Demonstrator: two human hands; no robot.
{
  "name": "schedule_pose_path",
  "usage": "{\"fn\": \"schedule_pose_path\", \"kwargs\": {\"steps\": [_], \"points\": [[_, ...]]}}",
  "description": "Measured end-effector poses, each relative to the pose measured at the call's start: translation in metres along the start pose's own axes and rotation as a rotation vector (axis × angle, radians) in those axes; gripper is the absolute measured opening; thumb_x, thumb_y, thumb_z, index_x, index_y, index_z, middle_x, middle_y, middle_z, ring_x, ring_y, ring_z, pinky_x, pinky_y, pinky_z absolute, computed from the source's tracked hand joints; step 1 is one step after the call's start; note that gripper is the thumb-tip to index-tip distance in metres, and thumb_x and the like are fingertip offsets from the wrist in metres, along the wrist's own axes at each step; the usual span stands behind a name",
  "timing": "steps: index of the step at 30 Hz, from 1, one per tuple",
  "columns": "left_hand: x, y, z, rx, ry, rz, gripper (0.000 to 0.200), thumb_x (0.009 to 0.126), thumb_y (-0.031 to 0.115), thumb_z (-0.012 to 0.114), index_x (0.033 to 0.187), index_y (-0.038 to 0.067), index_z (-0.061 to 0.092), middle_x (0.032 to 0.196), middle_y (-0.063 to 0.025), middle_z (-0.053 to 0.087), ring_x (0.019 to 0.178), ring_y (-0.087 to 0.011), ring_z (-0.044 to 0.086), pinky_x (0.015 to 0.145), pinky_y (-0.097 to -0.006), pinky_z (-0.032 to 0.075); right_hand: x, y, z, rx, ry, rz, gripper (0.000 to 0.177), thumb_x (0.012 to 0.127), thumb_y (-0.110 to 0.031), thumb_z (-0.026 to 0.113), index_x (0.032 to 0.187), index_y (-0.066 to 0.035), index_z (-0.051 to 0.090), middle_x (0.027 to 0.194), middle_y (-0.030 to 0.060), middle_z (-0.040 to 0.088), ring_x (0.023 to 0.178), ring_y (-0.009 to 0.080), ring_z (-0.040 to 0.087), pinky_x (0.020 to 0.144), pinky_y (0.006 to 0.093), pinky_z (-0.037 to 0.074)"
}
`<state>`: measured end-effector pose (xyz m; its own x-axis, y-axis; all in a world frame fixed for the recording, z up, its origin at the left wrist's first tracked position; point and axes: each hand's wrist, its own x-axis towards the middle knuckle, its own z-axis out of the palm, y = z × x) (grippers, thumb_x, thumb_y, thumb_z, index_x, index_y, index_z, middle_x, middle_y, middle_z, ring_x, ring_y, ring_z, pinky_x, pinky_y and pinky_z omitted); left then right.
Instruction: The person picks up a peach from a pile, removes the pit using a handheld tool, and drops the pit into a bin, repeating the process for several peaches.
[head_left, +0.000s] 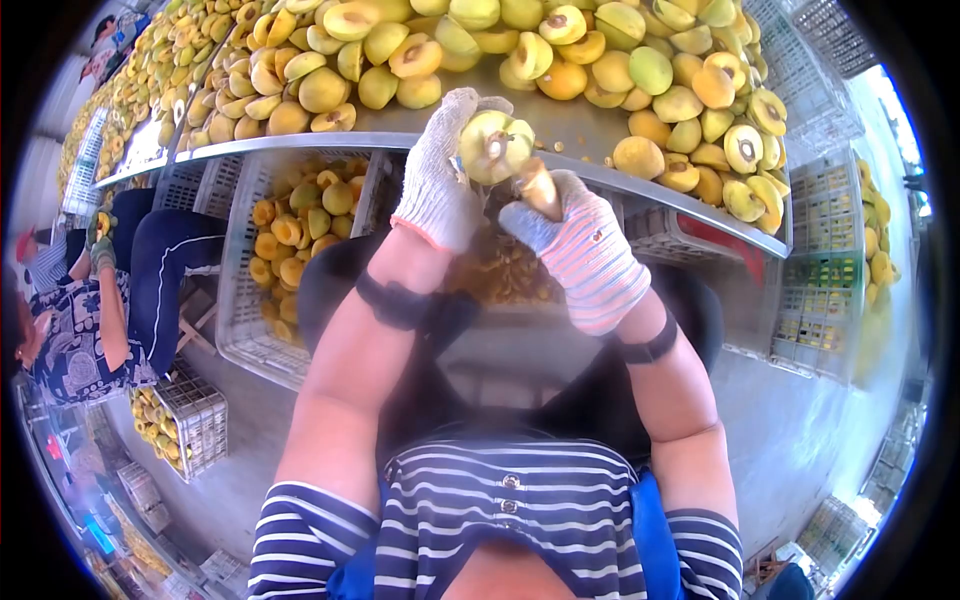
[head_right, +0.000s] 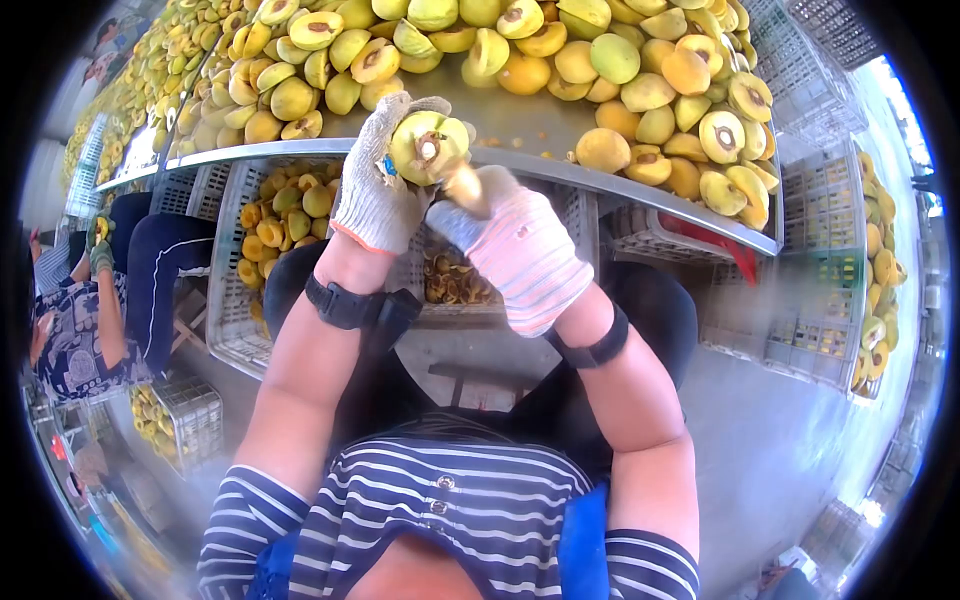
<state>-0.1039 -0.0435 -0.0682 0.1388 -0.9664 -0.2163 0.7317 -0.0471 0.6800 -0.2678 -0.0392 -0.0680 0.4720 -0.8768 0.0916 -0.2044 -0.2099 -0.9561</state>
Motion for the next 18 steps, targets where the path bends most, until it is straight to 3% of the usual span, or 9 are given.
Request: {"fn": "schedule_pose_path", "kwargs": {"steps": [1, 3, 5, 7, 11, 13, 14, 16, 18], "points": [[0.0, -0.002, -0.001, 0.052, -0.035, 0.077, 0.031, 0.103, 0.022, 0.048, 0.128, 0.003, 0.052, 0.112, -0.0112, 0.064, 0.108, -0.0179, 0.06, 0.091, -0.0306, 0.051, 0.001, 0.001, 0.0, 0.0, -0.002, -0.001, 0.032, 0.088, -0.029, 0.074, 0.097, -0.002, 0.058, 0.077, 0.0184, 0.065, 0.073, 0.0373, 0.065, 0.062, 0.0414, 0.05], [-0.003, -0.001, -0.001, 0.156, -0.064, 0.091, 0.03, 0.105, 0.023, 0.047, 0.126, 0.003, 0.055, 0.118, -0.0112, 0.061, 0.11, -0.0166, 0.059, 0.092, -0.0315, 0.051, -0.001, 0.003, 0.002, -0.469, 0.035, -0.181, 0.034, 0.087, -0.029, 0.076, 0.097, -0.002, 0.058, 0.078, 0.0176, 0.065, 0.072, 0.0364, 0.064, 0.063, 0.0402, 0.05], [-0.006, -0.001, 0.0, 0.077, -0.155, 0.066, 0.03, 0.104, 0.025, 0.05, 0.121, 0.002, 0.058, 0.117, -0.0094, 0.061, 0.105, -0.0171, 0.06, 0.09, -0.031, 0.051, 0.002, 0.008, 0.006, -0.299, 0.028, 0.039, 0.035, 0.088, -0.031, 0.074, 0.096, -0.002, 0.058, 0.076, 0.0181, 0.064, 0.071, 0.0369, 0.064, 0.063, 0.0421, 0.05], [-0.007, -0.005, 0.005, 0.063, -0.064, 0.063, 0.033, 0.103, 0.029, 0.051, 0.119, 0.0, 0.058, 0.112, -0.0115, 0.063, 0.101, -0.0212, 0.063, 0.089, -0.0339, 0.052, 0.001, 0.008, 0.0, -0.625, -0.192, -0.073, 0.032, 0.088, -0.021, 0.069, 0.113, -0.002, 0.062, 0.105, 0.0184, 0.062, 0.092, 0.0314, 0.062, 0.078, 0.0393, 0.052], [-0.009, -0.004, 0.01, 0.051, 0.081, 0.034, 0.035, 0.102, 0.031, 0.052, 0.114, -0.001, 0.059, 0.105, -0.0128, 0.067, 0.093, -0.0246, 0.068, 0.084, -0.0353, 0.055, -0.001, 0.015, 0.011, -0.467, -0.092, 0.071, 0.031, 0.089, -0.028, 0.068, 0.098, 0.0, 0.059, 0.078, 0.0184, 0.064, 0.073, 0.0362, 0.064, 0.067, 0.0446, 0.051], [-0.009, -0.005, 0.012, 0.069, 0.115, 0.018, 0.034, 0.101, 0.031, 0.052, 0.113, -0.001, 0.06, 0.103, -0.0119, 0.067, 0.091, -0.0238, 0.068, 0.083, -0.0346, 0.055, -0.002, 0.018, 0.002, -1.004, -0.252, -0.483, 0.03, 0.087, -0.026, 0.068, 0.099, 0.001, 0.059, 0.082, 0.0191, 0.065, 0.077, 0.0356, 0.065, 0.071, 0.0431, 0.052], [-0.009, -0.005, 0.013, 0.085, 0.145, 0.007, 0.033, 0.101, 0.031, 0.052, 0.111, 0.0, 0.061, 0.102, -0.011, 0.068, 0.089, -0.023, 0.068, 0.081, -0.0339, 0.055, -0.001, 0.018, 0.006, -1.004, -0.251, -0.483, 0.03, 0.087, -0.026, 0.068, 0.099, 0.001, 0.059, 0.082, 0.0191, 0.065, 0.077, 0.0356, 0.065, 0.071, 0.0431, 0.052], [-0.009, -0.006, 0.013, 0.201, 0.145, 0.06, 0.033, 0.101, 0.031, 0.053, 0.11, 0.001, 0.062, 0.101, -0.0104, 0.068, 0.088, -0.0222, 0.068, 0.081, -0.0335, 0.055, 0.004, 0.017, 0.022, -0.034, -0.118, 0.374, 0.027, 0.087, -0.023, 0.066, 0.098, 0.001, 0.06, 0.083, 0.0193, 0.066, 0.078, 0.0359, 0.065, 0.073, 0.0422, 0.052], [-0.01, -0.006, 0.014, 0.32, 0.145, 0.111, 0.032, 0.1, 0.031, 0.054, 0.108, 0.001, 0.063, 0.099, -0.0097, 0.068, 0.086, -0.0215, 0.068, 0.08, -0.0331, 0.054, 0.003, 0.02, 0.027, -0.059, -0.089, 0.353, 0.025, 0.087, -0.021, 0.064, 0.098, 0.001, 0.06, 0.083, 0.0193, 0.066, 0.078, 0.0356, 0.065, 0.073, 0.0424, 0.052]]}}
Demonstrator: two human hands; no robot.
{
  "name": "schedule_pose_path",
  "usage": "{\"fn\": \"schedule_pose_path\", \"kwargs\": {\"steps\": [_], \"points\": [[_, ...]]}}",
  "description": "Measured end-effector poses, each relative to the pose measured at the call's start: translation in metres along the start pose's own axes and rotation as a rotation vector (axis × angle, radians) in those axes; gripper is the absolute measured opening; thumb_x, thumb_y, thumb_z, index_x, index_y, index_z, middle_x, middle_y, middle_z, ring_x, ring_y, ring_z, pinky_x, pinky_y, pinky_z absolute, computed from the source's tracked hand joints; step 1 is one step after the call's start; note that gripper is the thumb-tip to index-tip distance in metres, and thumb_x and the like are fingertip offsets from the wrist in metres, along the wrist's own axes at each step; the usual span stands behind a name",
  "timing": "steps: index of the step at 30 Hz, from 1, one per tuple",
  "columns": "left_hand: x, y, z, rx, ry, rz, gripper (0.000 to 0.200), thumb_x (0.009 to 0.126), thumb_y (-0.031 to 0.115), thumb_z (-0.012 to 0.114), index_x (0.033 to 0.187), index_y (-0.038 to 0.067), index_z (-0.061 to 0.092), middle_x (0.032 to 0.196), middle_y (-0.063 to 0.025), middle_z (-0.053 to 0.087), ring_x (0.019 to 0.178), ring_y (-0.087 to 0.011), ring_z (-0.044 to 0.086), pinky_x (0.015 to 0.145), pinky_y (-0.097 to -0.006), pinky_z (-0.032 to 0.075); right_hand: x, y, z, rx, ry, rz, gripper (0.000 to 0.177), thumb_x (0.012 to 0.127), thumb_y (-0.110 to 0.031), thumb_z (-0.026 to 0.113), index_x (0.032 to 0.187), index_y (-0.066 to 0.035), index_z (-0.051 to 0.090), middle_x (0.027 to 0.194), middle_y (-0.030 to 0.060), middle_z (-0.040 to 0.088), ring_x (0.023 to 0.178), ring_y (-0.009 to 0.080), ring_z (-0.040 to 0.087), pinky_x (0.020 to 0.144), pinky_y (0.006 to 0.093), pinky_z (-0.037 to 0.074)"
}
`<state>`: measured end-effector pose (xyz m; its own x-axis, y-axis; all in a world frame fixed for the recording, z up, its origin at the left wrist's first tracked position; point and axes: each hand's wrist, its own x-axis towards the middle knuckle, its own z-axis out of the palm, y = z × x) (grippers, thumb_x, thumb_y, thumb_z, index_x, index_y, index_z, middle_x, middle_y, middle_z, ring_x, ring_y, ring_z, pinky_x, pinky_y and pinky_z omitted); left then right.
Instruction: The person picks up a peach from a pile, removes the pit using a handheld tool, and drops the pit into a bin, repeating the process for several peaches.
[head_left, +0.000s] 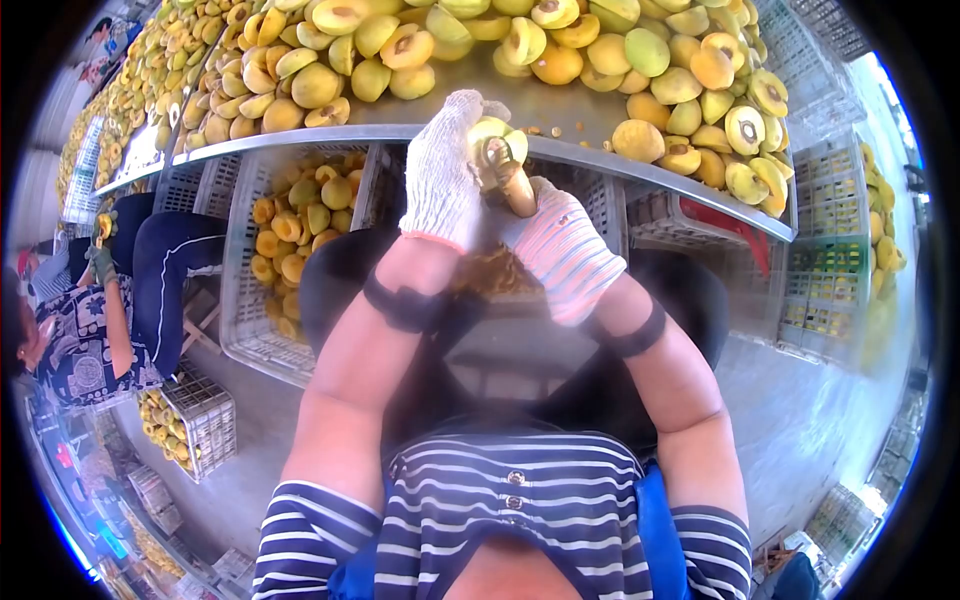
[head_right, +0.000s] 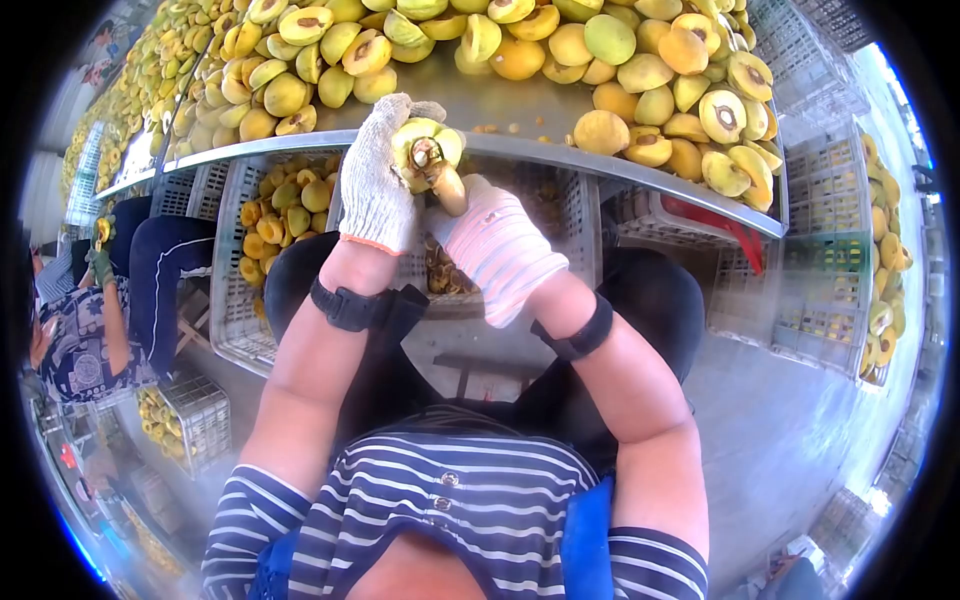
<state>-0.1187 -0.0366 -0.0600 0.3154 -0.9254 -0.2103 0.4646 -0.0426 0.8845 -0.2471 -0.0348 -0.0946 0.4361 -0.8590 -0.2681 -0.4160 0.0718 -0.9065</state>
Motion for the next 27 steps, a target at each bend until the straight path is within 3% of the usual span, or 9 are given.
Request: {"fn": "schedule_pose_path", "kwargs": {"steps": [2, 4, 8, 10, 15, 17, 21, 23, 27], "points": [[0.0, 0.003, 0.003, -0.068, 0.052, -0.068, 0.031, 0.1, 0.031, 0.054, 0.104, 0.002, 0.064, 0.098, -0.0089, 0.068, 0.083, -0.0203, 0.067, 0.079, -0.0316, 0.054, 0.01, 0.024, 0.007, -0.019, 0.037, -0.018, 0.022, 0.088, -0.019, 0.062, 0.097, 0.001, 0.06, 0.083, 0.0193, 0.066, 0.078, 0.0352, 0.065, 0.073, 0.0427, 0.052], [0.001, 0.003, -0.001, 0.135, 0.013, 0.008, 0.031, 0.1, 0.03, 0.054, 0.104, 0.001, 0.065, 0.098, -0.0091, 0.069, 0.083, -0.0192, 0.067, 0.078, -0.0307, 0.054, 0.027, 0.058, 0.016, -0.188, -0.009, -0.74, 0.019, 0.085, -0.016, 0.063, 0.095, 0.0, 0.061, 0.081, 0.0183, 0.064, 0.077, 0.0341, 0.065, 0.071, 0.0405, 0.052], [0.007, 0.004, -0.013, 0.761, -0.166, 0.447, 0.035, 0.1, 0.029, 0.053, 0.105, -0.003, 0.066, 0.097, -0.0101, 0.07, 0.081, -0.0155, 0.066, 0.075, -0.0276, 0.053, 0.005, 0.018, 0.006, -0.128, -0.003, -0.141, 0.018, 0.081, -0.012, 0.064, 0.096, -0.002, 0.063, 0.079, 0.0159, 0.063, 0.077, 0.0327, 0.066, 0.068, 0.0379, 0.051], [0.004, 0.022, -0.011, 0.668, -0.225, 0.24, 0.035, 0.1, 0.029, 0.052, 0.106, -0.004, 0.065, 0.097, -0.0103, 0.071, 0.081, -0.015, 0.066, 0.075, -0.0277, 0.053, 0.002, 0.025, -0.006, -0.742, -0.064, -0.817, 0.017, 0.078, -0.009, 0.064, 0.095, -0.006, 0.064, 0.077, 0.0134, 0.061, 0.074, 0.0317, 0.064, 0.064, 0.0366, 0.05], [0.012, 0.026, -0.014, 0.312, -0.323, -0.012, 0.037, 0.101, 0.031, 0.053, 0.108, -0.003, 0.064, 0.099, -0.0116, 0.07, 0.083, -0.0184, 0.067, 0.08, -0.0302, 0.055, -0.014, 0.002, -0.03, -0.287, -0.256, -0.71, 0.017, 0.079, -0.004, 0.064, 0.095, -0.011, 0.065, 0.075, 0.0109, 0.058, 0.069, 0.0295, 0.061, 0.063, 0.0368, 0.049], [0.012, 0.013, -0.02, 0.422, -0.442, 0.352, 0.034, 0.099, 0.03, 0.059, 0.109, -0.002, 0.064, 0.1, -0.014, 0.069, 0.084, -0.0216, 0.068, 0.077, -0.0329, 0.058, -0.013, 0.003, -0.03, -0.192, -0.275, -0.622, 0.017, 0.081, -0.004, 0.064, 0.096, -0.011, 0.067, 0.076, 0.0093, 0.059, 0.066, 0.029, 0.059, 0.063, 0.0355, 0.048], [-0.009, 0.004, -0.005, -0.18, -0.099, 0.027, 0.024, 0.095, 0.019, 0.065, 0.107, -0.001, 0.064, 0.096, -0.0186, 0.07, 0.077, -0.0266, 0.07, 0.066, -0.0376, 0.061, -0.018, -0.004, -0.014, 0.187, -0.307, -0.607, 0.009, 0.086, -0.01, 0.067, 0.095, -0.008, 0.067, 0.073, 0.0046, 0.06, 0.064, 0.021, 0.058, 0.061, 0.0331, 0.047], [-0.006, 0.009, -0.002, -0.118, -0.142, -0.049, 0.025, 0.094, 0.019, 0.065, 0.108, -0.001, 0.064, 0.095, -0.0183, 0.07, 0.073, -0.0266, 0.07, 0.062, -0.0366, 0.061, -0.019, -0.011, -0.017, 0.659, -0.438, 0.282, 0.016, 0.089, -0.021, 0.071, 0.093, -0.006, 0.067, 0.07, -0.0005, 0.06, 0.062, 0.0113, 0.057, 0.057, 0.0293, 0.045], [0.008, 0.027, 0.004, 0.344, -0.305, -0.079, 0.021, 0.094, 0.018, 0.064, 0.095, -0.003, 0.068, 0.085, -0.0155, 0.072, 0.068, -0.0213, 0.068, 0.06, -0.0297, 0.057, -0.016, 0.003, -0.01, 0.66, -0.443, 0.01, 0.022, 0.089, -0.028, 0.074, 0.093, -0.007, 0.067, 0.067, -0.0037, 0.057, 0.061, 0.0051, 0.053, 0.051, 0.0253, 0.041]]}}
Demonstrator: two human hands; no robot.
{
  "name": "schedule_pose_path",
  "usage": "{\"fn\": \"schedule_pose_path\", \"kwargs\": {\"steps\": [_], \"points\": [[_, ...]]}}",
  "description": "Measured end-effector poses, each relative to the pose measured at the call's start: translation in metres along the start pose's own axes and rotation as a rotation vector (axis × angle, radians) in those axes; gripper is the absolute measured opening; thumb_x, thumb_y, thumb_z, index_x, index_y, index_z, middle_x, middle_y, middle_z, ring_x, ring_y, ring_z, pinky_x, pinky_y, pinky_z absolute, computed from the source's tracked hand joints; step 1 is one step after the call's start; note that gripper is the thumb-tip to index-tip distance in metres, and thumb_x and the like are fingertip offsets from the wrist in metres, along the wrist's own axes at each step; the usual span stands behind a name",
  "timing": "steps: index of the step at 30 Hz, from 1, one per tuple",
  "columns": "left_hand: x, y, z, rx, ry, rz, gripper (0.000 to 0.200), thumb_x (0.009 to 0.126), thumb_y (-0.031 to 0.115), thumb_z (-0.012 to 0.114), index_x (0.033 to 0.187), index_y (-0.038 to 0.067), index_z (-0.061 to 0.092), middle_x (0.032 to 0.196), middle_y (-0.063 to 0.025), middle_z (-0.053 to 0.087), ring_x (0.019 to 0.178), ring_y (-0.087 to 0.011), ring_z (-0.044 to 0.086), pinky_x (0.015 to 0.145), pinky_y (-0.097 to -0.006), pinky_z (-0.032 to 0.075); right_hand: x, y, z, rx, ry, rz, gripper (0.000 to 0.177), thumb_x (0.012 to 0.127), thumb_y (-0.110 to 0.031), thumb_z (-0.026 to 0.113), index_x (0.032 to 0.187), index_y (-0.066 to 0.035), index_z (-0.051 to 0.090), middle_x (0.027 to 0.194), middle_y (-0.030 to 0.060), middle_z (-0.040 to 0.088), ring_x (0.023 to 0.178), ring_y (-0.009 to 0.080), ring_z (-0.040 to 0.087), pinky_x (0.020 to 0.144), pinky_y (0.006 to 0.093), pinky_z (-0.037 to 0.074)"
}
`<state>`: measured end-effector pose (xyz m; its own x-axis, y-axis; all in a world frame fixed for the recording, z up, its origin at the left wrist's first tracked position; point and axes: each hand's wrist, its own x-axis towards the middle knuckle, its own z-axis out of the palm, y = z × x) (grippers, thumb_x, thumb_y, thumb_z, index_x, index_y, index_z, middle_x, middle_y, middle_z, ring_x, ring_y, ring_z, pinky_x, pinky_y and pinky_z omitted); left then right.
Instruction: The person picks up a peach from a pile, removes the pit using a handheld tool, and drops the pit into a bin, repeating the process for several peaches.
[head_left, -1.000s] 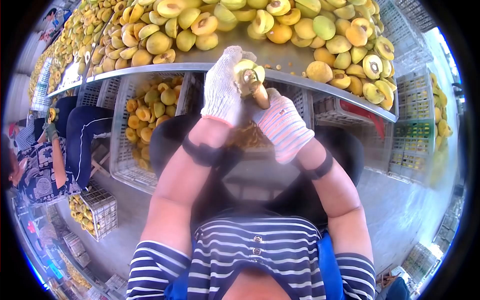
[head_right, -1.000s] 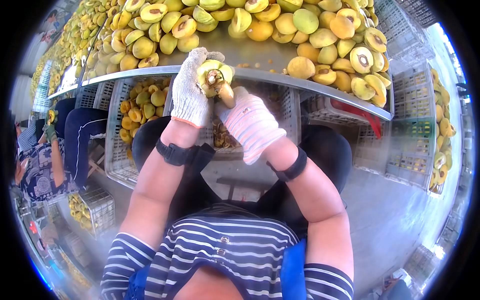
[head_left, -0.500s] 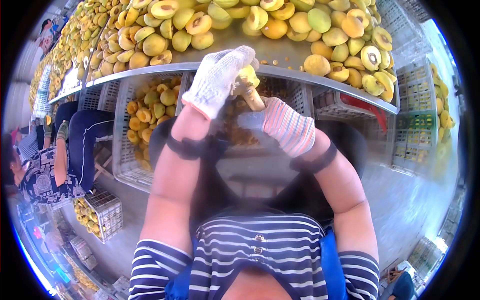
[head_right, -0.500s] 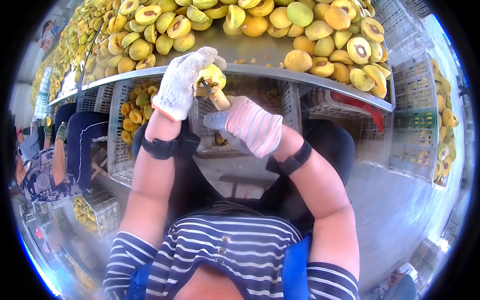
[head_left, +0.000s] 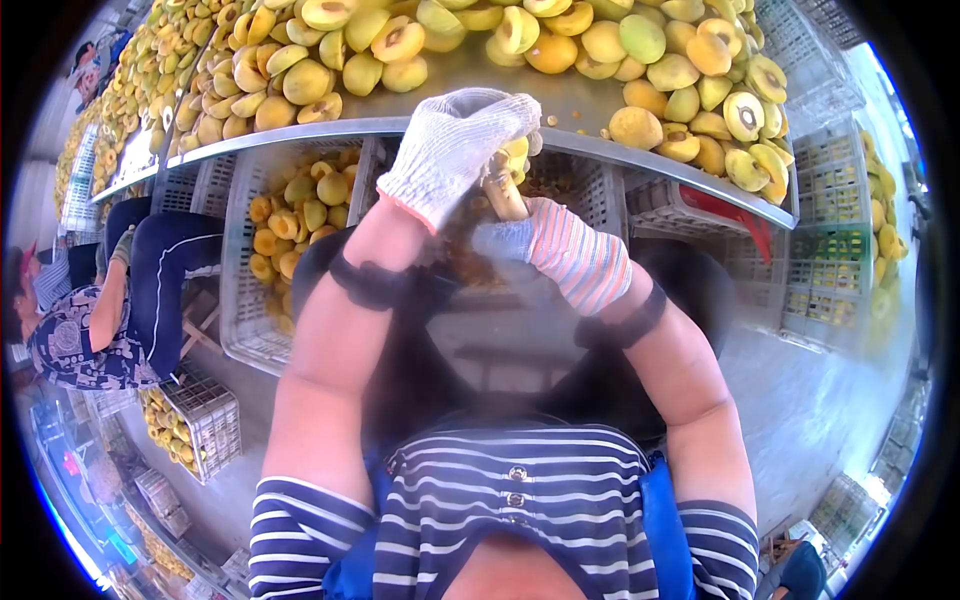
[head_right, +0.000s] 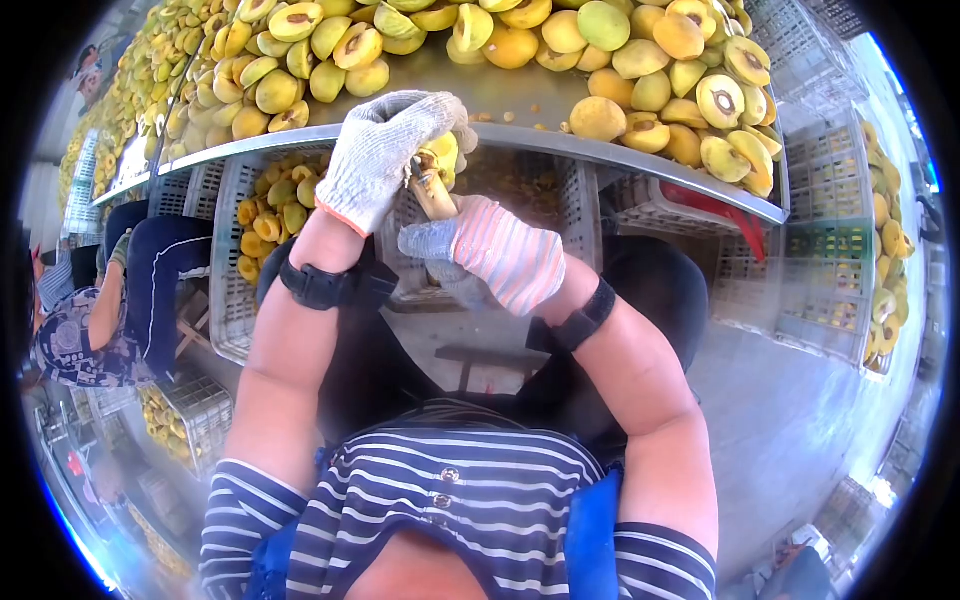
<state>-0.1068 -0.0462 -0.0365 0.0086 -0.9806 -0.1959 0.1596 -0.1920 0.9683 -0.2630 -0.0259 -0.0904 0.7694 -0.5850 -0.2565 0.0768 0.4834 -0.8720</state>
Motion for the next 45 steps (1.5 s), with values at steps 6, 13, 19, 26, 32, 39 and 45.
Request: {"fn": "schedule_pose_path", "kwargs": {"steps": [6, 13, 19, 26, 32, 39, 45], "points": [[-0.01, 0.007, -0.004, -0.001, -0.324, -0.027, 0.021, 0.085, 0.016, 0.066, 0.091, -0.004, 0.071, 0.085, -0.0151, 0.073, 0.073, -0.0213, 0.069, 0.073, -0.0327, 0.057, -0.012, -0.001, 0.002, -0.071, -0.083, 0.091, 0.023, 0.085, -0.028, 0.075, 0.095, -0.008, 0.067, 0.069, -0.003, 0.056, 0.057, 0.0055, 0.049, 0.049, 0.0236, 0.038], [-0.017, -0.008, -0.016, -0.387, -0.024, -0.011, 0.049, 0.1, 0.047, 0.055, 0.103, 0.0, 0.066, 0.087, -0.0162, 0.071, 0.08, -0.0267, 0.071, 0.069, -0.0375, 0.059, -0.034, -0.042, -0.013, 0.026, -0.218, 0.356, 0.044, 0.07, -0.043, 0.083, 0.086, -0.008, 0.062, 0.067, -0.0022, 0.054, 0.055, 0.0067, 0.044, 0.052, 0.0225, 0.033], [-0.086, 0.03, -0.1, 0.359, 0.547, 0.183, 0.045, 0.097, 0.038, 0.061, 0.119, -0.001, 0.065, 0.103, -0.0153, 0.072, 0.095, -0.0203, 0.069, 0.083, -0.0316, 0.055, -0.046, -0.053, -0.006, -0.91, 0.147, 0.231, 0.024, 0.079, -0.027, 0.072, 0.086, -0.005, 0.064, 0.075, -0.0006, 0.061, 0.071, 0.0097, 0.055, 0.066, 0.03, 0.046], [0.01, 0.044, -0.151, 1.594, 0.504, -0.307, 0.078, 0.083, 0.063, 0.058, 0.129, 0.001, 0.058, 0.12, -0.0215, 0.067, 0.116, -0.0355, 0.062, 0.099, -0.0429, 0.047, -0.026, -0.037, 0.002, -0.677, 0.031, 0.122, 0.02, 0.083, -0.019, 0.071, 0.091, -0.004, 0.061, 0.078, -0.0016, 0.058, 0.072, 0.0091, 0.053, 0.068, 0.0288, 0.046], [0.069, 0.034, -0.135, 1.649, 0.441, -0.534, 0.056, 0.075, 0.046, 0.07, 0.111, 0.004, 0.071, 0.118, -0.0187, 0.069, 0.109, -0.032, 0.067, 0.092, -0.0407, 0.053, -0.018, -0.046, 0.002, -0.426, 0.123, 0.171, 0.027, 0.087, -0.025, 0.072, 0.101, -0.004, 0.063, 0.072, 0.002, 0.06, 0.062, 0.0098, 0.056, 0.055, 0.0294, 0.045], [0.011, 0.041, -0.076, 1.205, 0.339, 0.178, 0.051, 0.075, 0.034, 0.073, 0.113, 0.001, 0.064, 0.107, -0.0221, 0.069, 0.099, -0.0359, 0.066, 0.091, -0.0396, 0.052, -0.011, -0.047, 0.0, 0.17, 0.38, 0.02, 0.021, 0.091, -0.026, 0.072, 0.102, -0.014, 0.059, 0.067, -0.0085, 0.05, 0.05, 0.0016, 0.042, 0.041, 0.0207, 0.03], [-0.025, 0.007, 0.015, 1.043, -0.002, 1.049, 0.035, 0.067, 0.008, 0.082, 0.095, 0.006, 0.062, 0.108, -0.0135, 0.066, 0.102, -0.0351, 0.064, 0.088, -0.0402, 0.054, -0.015, -0.049, -0.018, 0.33, 0.165, -0.173, 0.038, 0.093, -0.04, 0.069, 0.115, -0.01, 0.06, 0.083, -0.0014, 0.063, 0.059, 0.0065, 0.054, 0.045, 0.0188, 0.038]]}}
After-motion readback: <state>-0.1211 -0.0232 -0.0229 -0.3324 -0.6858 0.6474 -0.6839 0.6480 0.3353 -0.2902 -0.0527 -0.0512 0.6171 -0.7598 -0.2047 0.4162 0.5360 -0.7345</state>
